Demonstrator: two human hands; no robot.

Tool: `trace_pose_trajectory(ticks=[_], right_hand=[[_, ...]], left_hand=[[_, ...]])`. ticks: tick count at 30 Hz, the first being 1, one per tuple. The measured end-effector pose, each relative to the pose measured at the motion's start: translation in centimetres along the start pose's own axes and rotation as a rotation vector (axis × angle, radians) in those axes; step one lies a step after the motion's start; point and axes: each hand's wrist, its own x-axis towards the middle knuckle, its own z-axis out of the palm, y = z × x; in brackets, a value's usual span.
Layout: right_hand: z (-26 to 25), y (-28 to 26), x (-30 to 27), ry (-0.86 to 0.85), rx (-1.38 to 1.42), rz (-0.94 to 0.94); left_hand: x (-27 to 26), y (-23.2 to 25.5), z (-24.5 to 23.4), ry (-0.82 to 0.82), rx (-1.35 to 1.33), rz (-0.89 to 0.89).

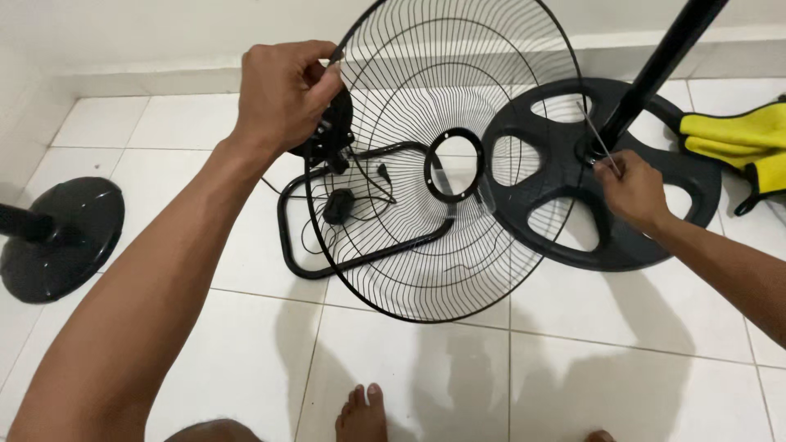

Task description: The person uses a screwdriver to tighten screws on the back of a fan motor housing, then attaches the front wire cage to the motor. The person handles the fan motor, screws, and cage during the process.

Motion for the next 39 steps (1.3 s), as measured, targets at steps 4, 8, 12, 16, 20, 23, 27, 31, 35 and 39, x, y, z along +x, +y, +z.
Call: trace_pose_trajectory(ticks=[4,8,12,16,20,23,27,31,35,39], right_hand=[[1.3,-2.3,0.1,0.097,0.165,0.033],[3.1,-6.2,-1.1,-0.042,0.498,0.177],[5.5,-11.2,-4.4,-0.351,0.768,0.333],[6.0,-14.6,-3.4,-0.264,0.854,0.317],[3.0,-15.5,1.1,-0.090,0.956,-0.054],[-0.5,-16.3,3.6,-0.012,0.759,-0.183],[-3.7,-19.3,4.6,0.023,0.509,-0.323],[-6.2,-22.5,4.7,0.042,0.252,-0.263],[-8.2,-25.6,6.7,0.134,0.115,-0.471],[-8.7,-29.6,10.4,0.166,0.094,-0.672]], left_hand=[[-2.1,-2.0,-4.0,0.166,-0.020,0.043],[-4.5,-3.8,-6.9,0.313,-0.064,-0.077],[-7.2,-5.2,-6.8,0.414,-0.103,-0.063],[-8.7,-7.2,-6.7,0.473,-0.097,-0.015],[-9.8,-8.3,-7.5,0.479,-0.202,0.010],[-8.7,-8.7,-8.9,0.419,-0.394,-0.069],[-6.6,-7.7,-9.4,0.091,-0.790,-0.429],[-5.9,-6.3,-9.7,-0.032,-0.490,-0.407],[-5.0,-7.0,-12.6,-0.133,-0.566,-0.534],[-4.8,-8.2,-13.8,-0.007,-0.574,-0.523]])
